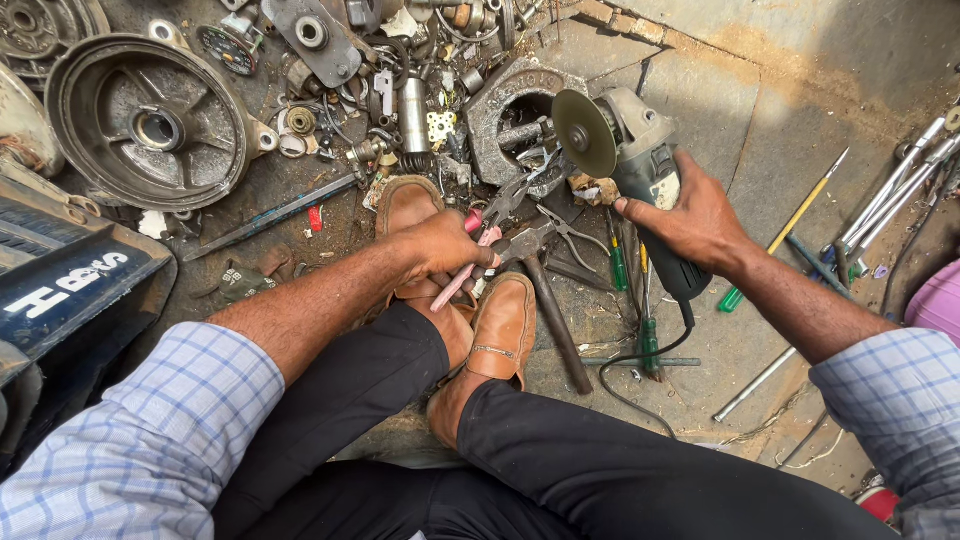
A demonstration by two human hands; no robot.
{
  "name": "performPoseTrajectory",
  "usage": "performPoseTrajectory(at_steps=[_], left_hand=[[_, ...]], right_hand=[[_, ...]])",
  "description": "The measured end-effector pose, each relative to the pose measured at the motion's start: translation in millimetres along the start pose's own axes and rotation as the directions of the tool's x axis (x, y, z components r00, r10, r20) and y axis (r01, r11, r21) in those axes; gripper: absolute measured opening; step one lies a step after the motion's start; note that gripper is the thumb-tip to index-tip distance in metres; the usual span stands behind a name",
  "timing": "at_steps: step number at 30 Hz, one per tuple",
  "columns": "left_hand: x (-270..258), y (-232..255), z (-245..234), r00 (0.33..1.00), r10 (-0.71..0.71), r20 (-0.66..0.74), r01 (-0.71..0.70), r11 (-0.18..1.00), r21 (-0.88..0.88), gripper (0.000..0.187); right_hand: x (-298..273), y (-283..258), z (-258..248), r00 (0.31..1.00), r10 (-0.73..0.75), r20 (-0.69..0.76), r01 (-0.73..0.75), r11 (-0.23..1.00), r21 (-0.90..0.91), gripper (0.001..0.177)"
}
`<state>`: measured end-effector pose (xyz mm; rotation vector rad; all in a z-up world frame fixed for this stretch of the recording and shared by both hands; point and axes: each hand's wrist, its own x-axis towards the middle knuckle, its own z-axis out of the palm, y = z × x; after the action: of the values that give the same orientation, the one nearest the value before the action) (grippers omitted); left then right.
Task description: The person sits on the ground and uses pliers to hold a small metal part while grinding it with an angle grinder. They adjust the part and continue grinding to remove material or smooth edges.
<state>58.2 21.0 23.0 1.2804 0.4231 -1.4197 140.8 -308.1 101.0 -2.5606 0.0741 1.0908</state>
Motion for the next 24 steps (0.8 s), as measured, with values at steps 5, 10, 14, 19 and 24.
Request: performPoseTrajectory(at_steps=[5,10,14,19,24], left_hand=[[-1.0,0.7,-0.5,1.0,0.009,0.011,-0.009,1.0,0.004,0.021],[2.6,-1.8,-0.7,1.0,0.008,0.009,-0.008,1.0,-0.009,0.021],[6.6,-3.4,-0.8,1.0,0.009,0.023,-0.009,1.0,0.006,0.023],[7.0,-4.0,-1.5,1.0,0.001,0.012,-0.001,1.0,0.014,0.024],[8.1,-3.7,-1.7,1.0,-0.02,0.006,0.019,0.998,0.063,0.026]], right_hand=[[5.0,-6.3,-2.1,0.997,-0.066,-0.032,0.065,0.997,-0.028,0.12],[7.7,-10.1,0.5,0.997,-0.064,-0.051,0.062,0.997,-0.036,0.121],[7.7,-8.0,1.9,0.997,-0.055,-0.049,0.055,0.998,-0.004,0.122],[7.4,-3.8,2.4,0.993,-0.103,-0.059,0.101,0.995,-0.021,0.123],[8.0,-1.5,4.4,1.0,0.019,-0.003,-0.019,1.0,0.005,0.123]])
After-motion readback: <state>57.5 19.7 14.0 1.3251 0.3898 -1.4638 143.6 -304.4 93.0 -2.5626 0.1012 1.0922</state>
